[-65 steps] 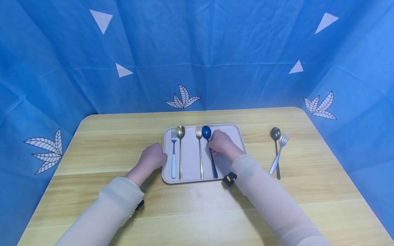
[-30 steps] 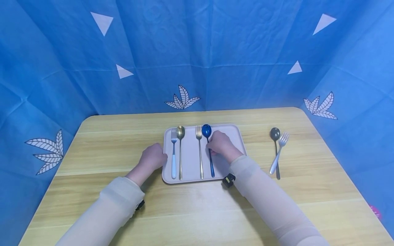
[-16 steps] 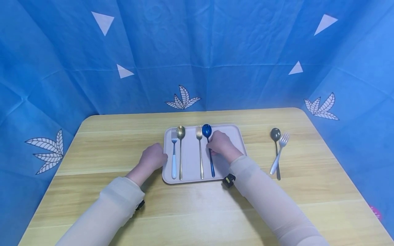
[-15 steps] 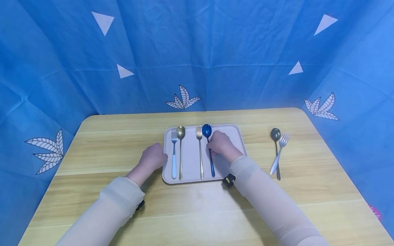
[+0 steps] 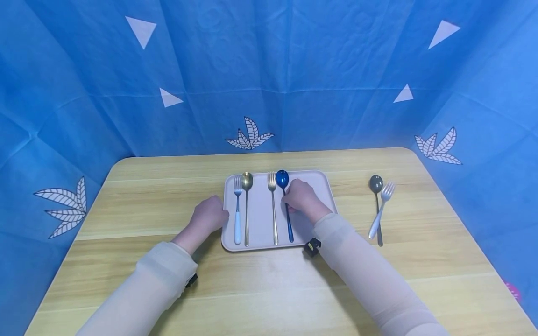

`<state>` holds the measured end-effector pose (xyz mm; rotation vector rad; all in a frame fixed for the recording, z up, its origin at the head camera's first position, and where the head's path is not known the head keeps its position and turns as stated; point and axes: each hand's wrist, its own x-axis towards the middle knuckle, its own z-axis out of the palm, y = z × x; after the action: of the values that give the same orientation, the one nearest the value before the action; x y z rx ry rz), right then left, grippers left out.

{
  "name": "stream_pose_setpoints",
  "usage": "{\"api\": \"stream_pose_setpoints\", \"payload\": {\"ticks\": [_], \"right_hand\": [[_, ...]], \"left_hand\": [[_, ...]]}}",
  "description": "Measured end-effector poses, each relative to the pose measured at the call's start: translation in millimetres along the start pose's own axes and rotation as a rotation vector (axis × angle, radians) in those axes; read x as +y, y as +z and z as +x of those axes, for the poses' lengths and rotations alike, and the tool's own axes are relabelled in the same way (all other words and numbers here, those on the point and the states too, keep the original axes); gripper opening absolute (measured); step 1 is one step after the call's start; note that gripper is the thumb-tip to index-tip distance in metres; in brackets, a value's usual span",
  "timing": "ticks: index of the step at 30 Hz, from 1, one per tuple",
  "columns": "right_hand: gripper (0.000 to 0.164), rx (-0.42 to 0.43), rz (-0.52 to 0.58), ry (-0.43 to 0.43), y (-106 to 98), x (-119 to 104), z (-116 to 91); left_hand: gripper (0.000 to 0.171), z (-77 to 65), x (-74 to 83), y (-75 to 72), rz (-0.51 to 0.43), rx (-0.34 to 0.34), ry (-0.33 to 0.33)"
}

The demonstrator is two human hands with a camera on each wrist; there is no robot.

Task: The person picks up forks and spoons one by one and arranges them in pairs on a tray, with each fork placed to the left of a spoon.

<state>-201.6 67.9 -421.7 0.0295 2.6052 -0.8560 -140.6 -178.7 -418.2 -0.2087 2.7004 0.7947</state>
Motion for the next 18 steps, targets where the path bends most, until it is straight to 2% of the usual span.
{"api": "stream_pose_setpoints", "payload": {"ticks": [18], "right_hand": [[0.008, 0.01, 0.009, -0.011, 0.0, 0.5, -2.1]], "left_hand": [[0.008, -0.3, -1.4, 0.2, -0.004, -0.004, 0.004]]}}
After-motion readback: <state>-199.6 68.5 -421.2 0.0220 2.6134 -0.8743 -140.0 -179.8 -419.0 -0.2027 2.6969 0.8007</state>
